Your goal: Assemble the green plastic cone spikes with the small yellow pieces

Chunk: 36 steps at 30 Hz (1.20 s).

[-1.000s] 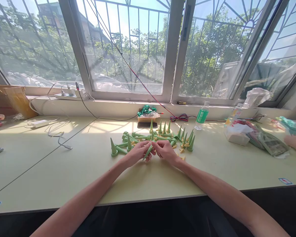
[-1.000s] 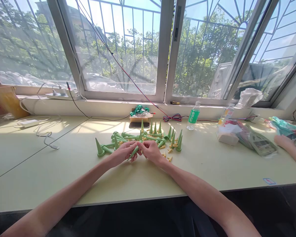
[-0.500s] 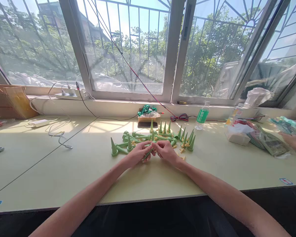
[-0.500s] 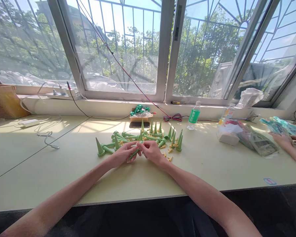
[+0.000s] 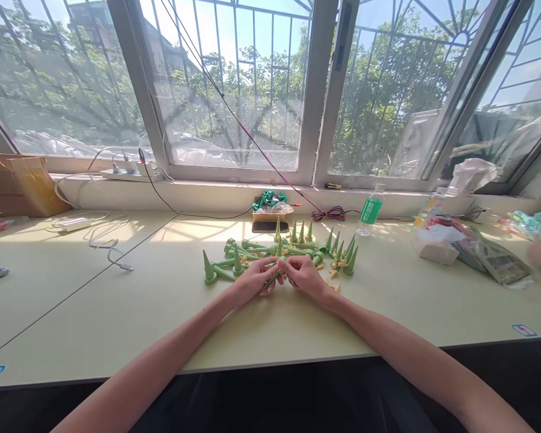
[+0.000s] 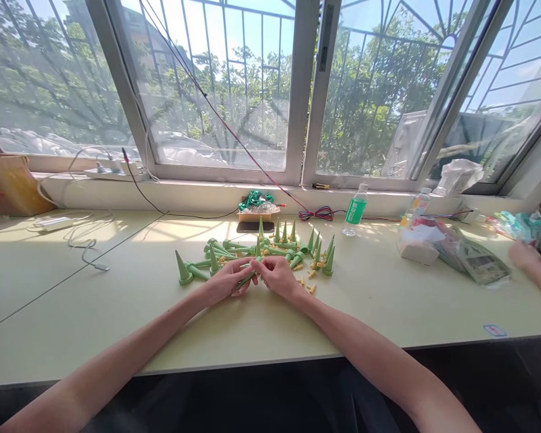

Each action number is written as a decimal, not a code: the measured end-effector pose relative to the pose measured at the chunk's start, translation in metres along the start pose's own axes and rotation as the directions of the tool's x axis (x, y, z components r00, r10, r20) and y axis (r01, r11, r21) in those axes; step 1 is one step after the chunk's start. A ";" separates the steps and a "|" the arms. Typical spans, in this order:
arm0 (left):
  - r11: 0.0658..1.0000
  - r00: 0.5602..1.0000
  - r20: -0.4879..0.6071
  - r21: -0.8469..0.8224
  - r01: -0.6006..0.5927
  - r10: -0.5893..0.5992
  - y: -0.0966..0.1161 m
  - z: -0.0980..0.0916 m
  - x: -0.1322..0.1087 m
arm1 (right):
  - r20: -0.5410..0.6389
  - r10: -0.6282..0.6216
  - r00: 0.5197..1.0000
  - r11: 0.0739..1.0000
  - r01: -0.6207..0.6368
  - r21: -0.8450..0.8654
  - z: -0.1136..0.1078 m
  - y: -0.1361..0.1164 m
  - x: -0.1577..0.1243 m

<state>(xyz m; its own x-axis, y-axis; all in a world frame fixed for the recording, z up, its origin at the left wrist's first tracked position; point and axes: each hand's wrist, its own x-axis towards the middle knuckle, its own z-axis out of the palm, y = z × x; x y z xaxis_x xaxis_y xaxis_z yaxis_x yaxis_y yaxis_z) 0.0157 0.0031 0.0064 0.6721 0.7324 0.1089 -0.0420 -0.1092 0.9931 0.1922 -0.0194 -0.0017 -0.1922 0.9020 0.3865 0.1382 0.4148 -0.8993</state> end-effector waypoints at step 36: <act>0.617 0.982 -0.057 0.784 -0.068 0.180 0.008 0.004 -0.004 | -0.270 -0.112 0.956 0.934 0.008 -0.358 -0.005 0.002 0.004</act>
<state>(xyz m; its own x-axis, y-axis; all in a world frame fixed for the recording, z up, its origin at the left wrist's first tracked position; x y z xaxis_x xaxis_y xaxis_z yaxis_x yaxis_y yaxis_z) 0.0155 -0.0039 0.0136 0.6106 0.7377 0.2878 0.5085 -0.6439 0.5717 0.1965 -0.0147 -0.0010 0.0629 0.8486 0.5254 0.4749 0.4376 -0.7636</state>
